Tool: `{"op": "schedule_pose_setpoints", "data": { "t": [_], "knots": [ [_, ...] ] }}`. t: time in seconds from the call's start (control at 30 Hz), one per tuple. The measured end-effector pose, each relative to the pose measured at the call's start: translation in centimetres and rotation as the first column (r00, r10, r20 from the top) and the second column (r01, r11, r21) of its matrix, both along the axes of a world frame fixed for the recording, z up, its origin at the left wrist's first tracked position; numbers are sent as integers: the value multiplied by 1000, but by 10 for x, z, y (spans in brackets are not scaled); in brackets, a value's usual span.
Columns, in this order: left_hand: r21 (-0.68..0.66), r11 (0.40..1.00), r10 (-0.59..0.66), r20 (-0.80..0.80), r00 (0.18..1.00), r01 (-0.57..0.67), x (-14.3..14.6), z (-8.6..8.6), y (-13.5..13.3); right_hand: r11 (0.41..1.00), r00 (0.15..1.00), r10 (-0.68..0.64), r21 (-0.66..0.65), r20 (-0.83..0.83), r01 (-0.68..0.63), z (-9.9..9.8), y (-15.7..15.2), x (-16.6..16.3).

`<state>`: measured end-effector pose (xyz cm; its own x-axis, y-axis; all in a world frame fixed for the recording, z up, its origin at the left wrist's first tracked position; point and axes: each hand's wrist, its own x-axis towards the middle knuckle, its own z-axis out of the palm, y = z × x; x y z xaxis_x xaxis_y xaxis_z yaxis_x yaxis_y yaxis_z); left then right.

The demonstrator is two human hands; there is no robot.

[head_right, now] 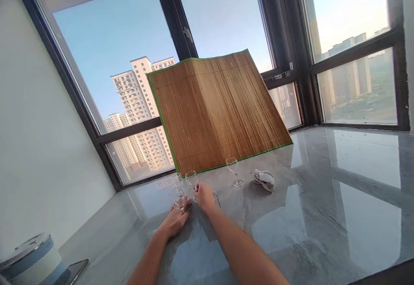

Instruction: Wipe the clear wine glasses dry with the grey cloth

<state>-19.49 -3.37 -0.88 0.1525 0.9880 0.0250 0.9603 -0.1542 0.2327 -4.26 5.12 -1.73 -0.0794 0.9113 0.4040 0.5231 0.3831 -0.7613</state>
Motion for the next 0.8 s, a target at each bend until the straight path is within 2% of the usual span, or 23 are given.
{"op": "schedule_pose_setpoints", "data": {
  "t": [0.13, 0.23, 0.3, 0.37, 0.43, 0.47, 0.5, 0.57, 0.7, 0.8],
  "knots": [
    [-28, 1000, -2, 25, 1000, 2, 0, 4, -5, 1000, 1000, -13, 22, 9, 12, 7, -7, 18],
    [-42, 999, -2, 45, 999, 4, 2, 8, -8, 997, 998, -67, 43, 8, 66, 16, -15, 63],
    [-46, 999, -5, 37, 999, 7, 4, 11, -9, 979, 980, -198, 52, -20, 199, 24, -18, 99],
    [-54, 999, 2, 14, 1000, -1, 7, 13, -11, 875, 868, -466, 54, -172, 480, 28, -18, 130],
    [-53, 999, 13, -10, 1000, -13, 9, 15, -12, 771, 765, -578, 118, -285, 626, 28, -12, 150],
    [-52, 998, 19, -18, 1000, -20, 10, 16, -14, 749, 750, -588, 148, -303, 646, 26, -7, 156],
    [-51, 998, 25, -25, 999, -26, 11, 16, -15, 753, 758, -578, 161, -300, 638, 23, -1, 158],
    [-51, 998, 35, -33, 999, -37, 12, 16, -17, 803, 806, -524, 155, -274, 575, 13, 12, 158],
    [-50, 998, 45, -50, 998, -48, 11, 15, -19, 922, 893, -380, -26, -242, 386, -2, 29, 151],
    [-52, 997, 47, -55, 997, -50, 13, 18, -21, 947, 923, -319, -123, -217, 298, -7, 31, 150]
  ]
}}
